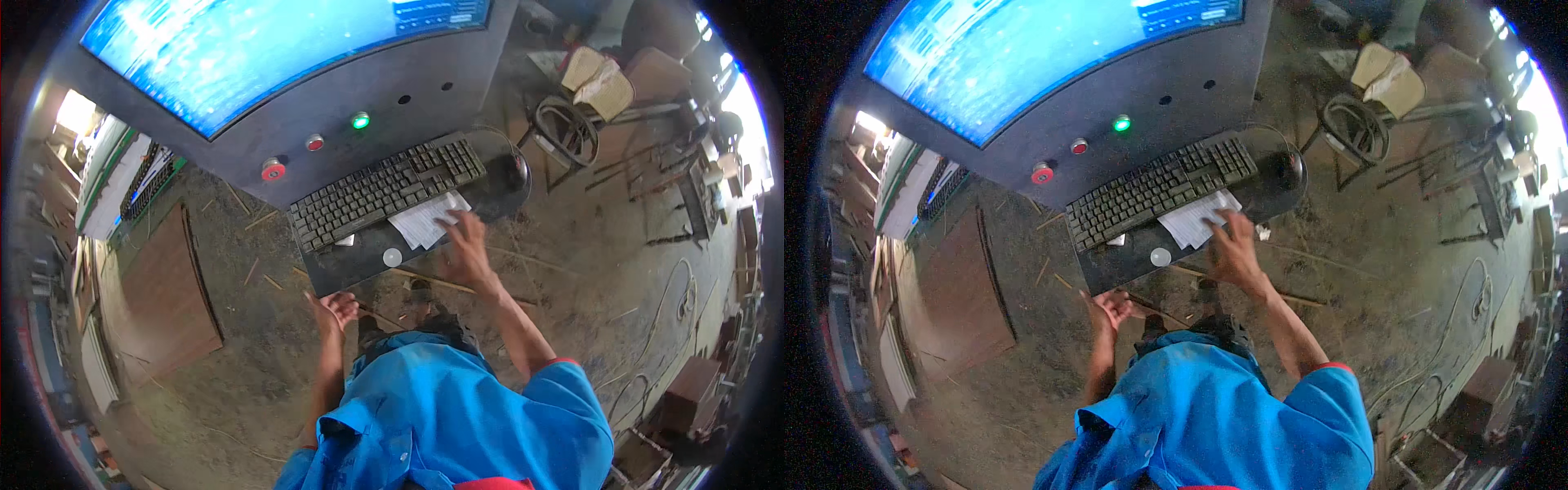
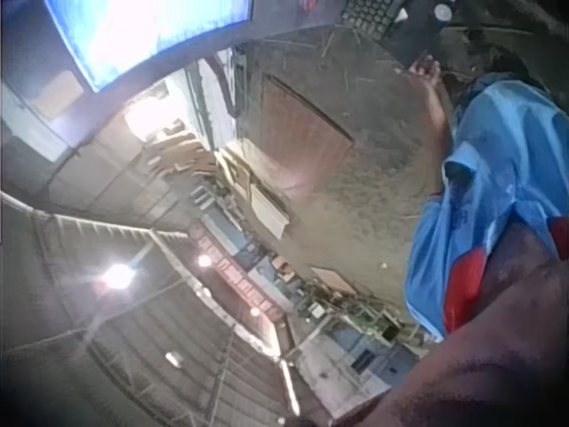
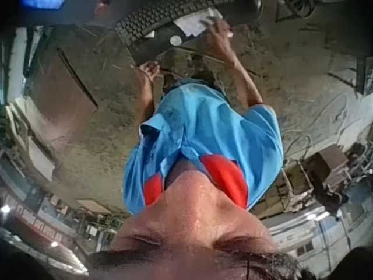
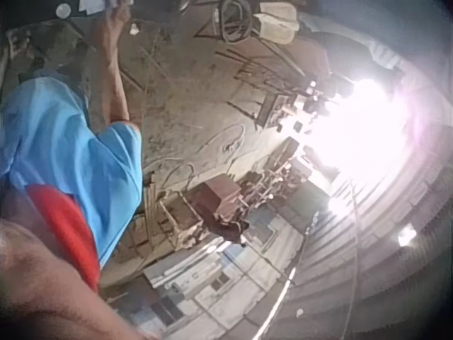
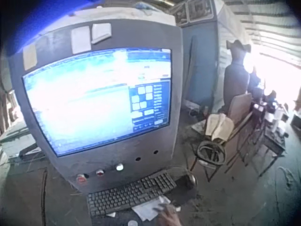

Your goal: Interacting with a computer control terminal for a CNC machine and reviewing handwritten technical notes.

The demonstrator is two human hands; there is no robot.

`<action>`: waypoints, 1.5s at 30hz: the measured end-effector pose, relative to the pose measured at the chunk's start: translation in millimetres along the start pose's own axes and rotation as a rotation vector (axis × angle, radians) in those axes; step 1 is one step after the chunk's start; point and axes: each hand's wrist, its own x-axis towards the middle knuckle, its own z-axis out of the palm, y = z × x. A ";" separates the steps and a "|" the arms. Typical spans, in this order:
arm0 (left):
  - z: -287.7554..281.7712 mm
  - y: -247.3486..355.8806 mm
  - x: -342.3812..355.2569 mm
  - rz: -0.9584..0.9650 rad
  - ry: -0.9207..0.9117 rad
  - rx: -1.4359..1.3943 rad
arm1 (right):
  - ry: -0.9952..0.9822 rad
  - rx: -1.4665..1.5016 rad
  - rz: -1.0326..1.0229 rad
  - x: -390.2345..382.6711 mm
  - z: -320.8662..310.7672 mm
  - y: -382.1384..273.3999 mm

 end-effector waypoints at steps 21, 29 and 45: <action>68.8 -52.7 -34.5 -0.162 -0.465 0.556 | 0.406 0.313 0.652 -39.2 20.3 -7.6; 97.1 -48.4 -36.6 -0.122 -0.549 0.603 | 0.566 1.187 1.250 -34.3 60.0 -21.5; 116.7 -9.0 -87.8 -0.160 -0.910 0.346 | -0.184 1.151 1.014 -91.6 -92.5 -63.0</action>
